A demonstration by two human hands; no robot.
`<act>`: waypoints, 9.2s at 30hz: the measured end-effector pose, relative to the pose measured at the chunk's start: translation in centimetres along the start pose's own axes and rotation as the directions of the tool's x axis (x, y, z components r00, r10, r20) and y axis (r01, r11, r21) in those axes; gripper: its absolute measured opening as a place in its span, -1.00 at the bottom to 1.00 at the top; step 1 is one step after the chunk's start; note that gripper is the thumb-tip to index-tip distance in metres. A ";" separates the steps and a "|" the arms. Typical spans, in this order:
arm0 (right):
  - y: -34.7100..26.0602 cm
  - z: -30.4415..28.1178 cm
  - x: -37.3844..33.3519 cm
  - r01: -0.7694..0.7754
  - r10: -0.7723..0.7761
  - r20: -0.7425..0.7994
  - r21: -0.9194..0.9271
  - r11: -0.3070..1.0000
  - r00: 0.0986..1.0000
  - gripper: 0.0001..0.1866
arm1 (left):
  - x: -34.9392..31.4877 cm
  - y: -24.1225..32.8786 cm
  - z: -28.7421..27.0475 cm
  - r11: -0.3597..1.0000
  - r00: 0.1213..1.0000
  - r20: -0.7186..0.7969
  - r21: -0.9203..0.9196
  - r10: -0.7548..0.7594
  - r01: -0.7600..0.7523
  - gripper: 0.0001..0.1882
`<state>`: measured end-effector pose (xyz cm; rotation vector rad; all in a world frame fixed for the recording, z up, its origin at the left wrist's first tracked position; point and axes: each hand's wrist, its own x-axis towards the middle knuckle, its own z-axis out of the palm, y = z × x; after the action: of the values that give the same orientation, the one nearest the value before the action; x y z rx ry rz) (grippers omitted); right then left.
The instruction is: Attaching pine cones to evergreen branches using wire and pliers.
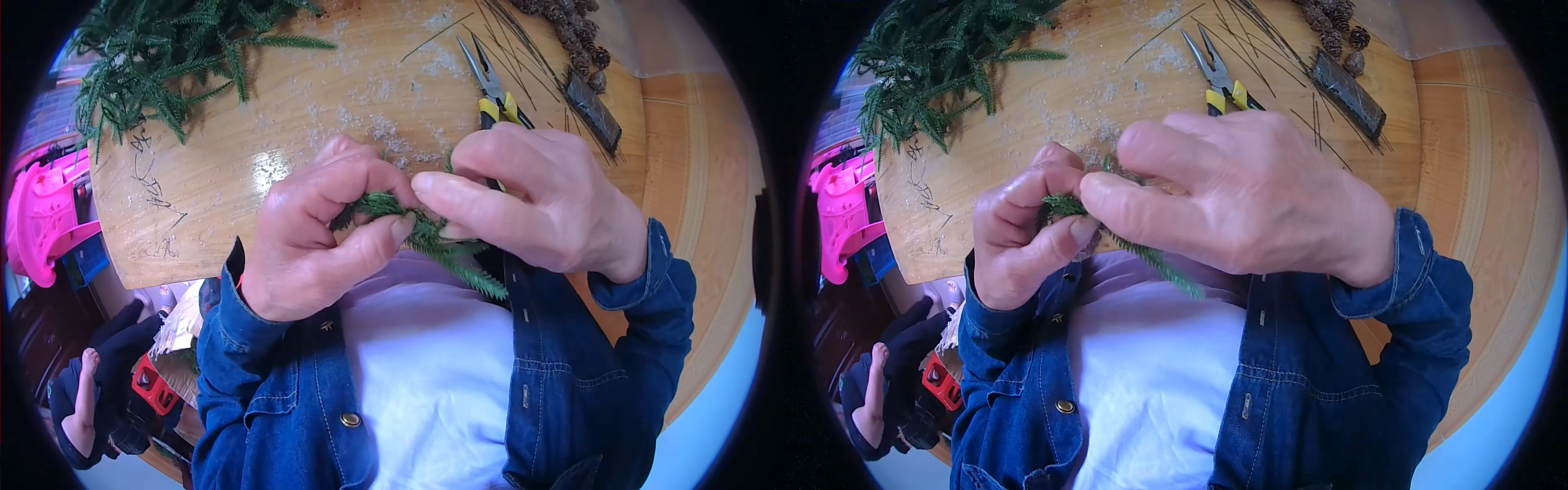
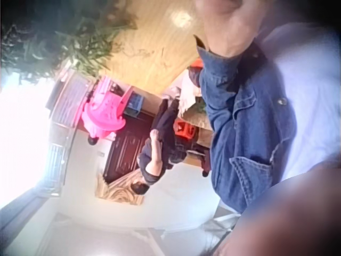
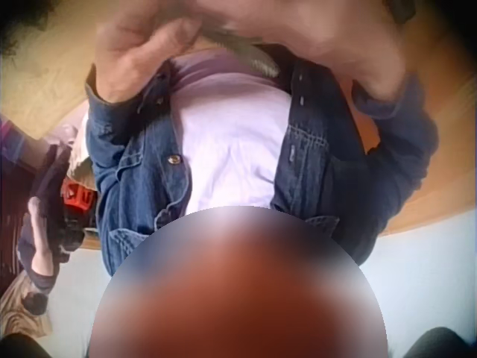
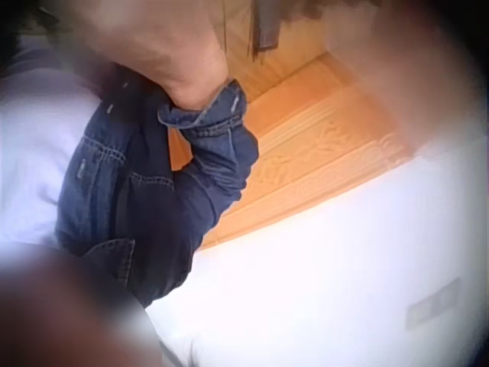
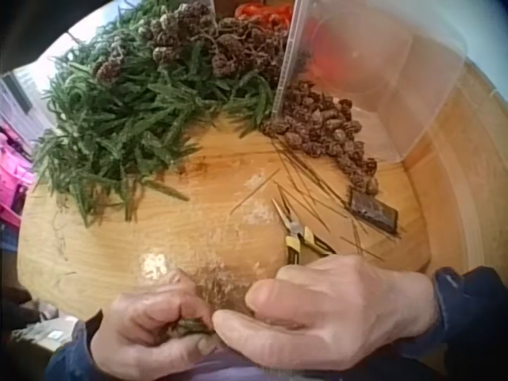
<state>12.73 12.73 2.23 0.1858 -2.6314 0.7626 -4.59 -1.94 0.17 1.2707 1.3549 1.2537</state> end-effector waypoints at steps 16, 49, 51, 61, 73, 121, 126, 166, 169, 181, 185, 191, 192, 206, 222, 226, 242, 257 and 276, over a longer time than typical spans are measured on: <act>-2.4 -0.3 -0.7 -0.579 0.567 0.244 0.609 0.542 0.787 -0.82 | 0.7 1.2 1.0 0.791 0.939 0.079 0.518 0.336 -0.327 -0.81; -0.6 0.2 -6.0 -0.631 0.706 0.058 -0.401 0.664 0.706 -0.46 | 1.0 1.2 0.8 0.847 0.940 -0.021 -0.442 -0.339 0.295 -0.87; -0.7 0.2 -5.7 -0.608 0.687 0.056 -0.419 0.674 0.724 -0.46 | 0.9 0.7 1.0 0.823 0.937 -0.025 -0.487 -0.349 0.293 -0.86; -0.6 0.1 -4.5 -0.592 0.699 0.092 -0.461 0.661 0.709 -0.58 | 0.6 0.8 0.9 0.890 0.942 -0.072 -0.358 -0.327 0.281 -0.86; 0.9 0.7 -4.5 -0.534 0.650 0.041 -0.531 0.658 0.759 -0.69 | 0.4 -0.1 1.0 0.880 0.947 -0.091 -0.405 -0.309 0.248 -0.87; -4.9 0.7 -5.6 -0.497 0.505 -0.048 -0.276 0.823 0.862 -0.69 | 0.7 -0.9 0.4 0.590 0.839 0.017 -0.703 -0.544 0.397 -0.89; -5.1 -0.6 -5.8 -0.596 0.598 0.031 0.141 0.791 0.801 -0.69 | 0.2 -0.9 0.6 0.659 0.888 -0.024 -0.679 -0.460 0.323 -0.87; -3.0 -0.2 -8.5 -0.564 0.552 0.284 0.698 0.442 0.784 -0.64 | 0.8 0.1 2.1 0.560 0.886 0.041 -0.762 -0.461 0.326 -0.85; -3.3 -0.1 -8.3 -0.556 0.581 0.214 0.658 0.509 0.785 -0.70 | 0.7 -0.2 2.2 0.556 0.882 0.038 -0.763 -0.470 0.329 -0.85; -3.6 0.8 -7.6 -0.513 0.531 0.023 0.297 0.806 0.847 -0.64 | 0.7 -1.0 2.2 0.554 0.867 0.022 -0.761 -0.499 0.338 -0.86; -3.9 1.2 -7.4 -0.487 0.505 -0.031 0.220 0.845 0.862 -0.63 | 0.6 -1.0 2.5 0.562 0.856 -0.014 -0.760 -0.516 0.326 -0.86; -4.3 1.6 -7.7 -0.487 0.488 -0.016 0.057 0.872 0.873 -0.64 | 0.6 -0.9 2.7 0.519 0.849 0.002 -0.790 -0.528 0.325 -0.88; -4.4 1.6 -7.7 -0.480 0.480 -0.007 0.015 0.877 0.877 -0.65 | 0.6 -0.9 2.7 0.520 0.849 0.002 -0.790 -0.529 0.325 -0.88; -3.1 -0.7 -9.0 -0.530 0.518 0.242 0.662 0.530 0.820 -0.54 | 1.2 -1.0 2.9 0.667 0.946 0.004 -0.708 -0.325 0.232 -0.75; -3.1 0.3 -8.6 -0.549 0.498 0.276 0.617 0.564 0.822 -0.69 | 1.1 -1.4 3.4 0.713 0.947 -0.060 -0.674 -0.316 0.195 -0.80; -3.1 0.0 -8.7 -0.599 0.505 0.337 0.568 0.564 0.795 -0.74 | 1.1 -1.0 3.7 0.741 0.940 -0.093 -0.643 -0.330 0.196 -0.79; -2.6 -0.7 -8.0 -0.489 0.426 0.244 0.510 0.708 0.871 -0.68 | 1.5 -0.9 3.2 0.540 0.912 0.146 -0.765 -0.383 0.350 -0.68; -3.1 -1.6 -9.6 -0.590 0.561 0.217 0.465 0.660 0.799 -0.73 | -1.1 -0.9 -3.2 0.687 0.939 -0.009 -0.684 -0.344 0.245 -0.68; 4.7 -1.8 -5.9 -0.646 0.628 -0.222 -0.475 0.598 0.746 -0.88 | -7.1 -4.0 -18.5 0.927 0.831 -0.459 -0.336 -0.315 0.166 -0.74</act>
<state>17.65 17.78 -1.01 -0.9786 -2.7436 0.1728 -22.62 -10.76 -1.95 0.5551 1.5688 1.5950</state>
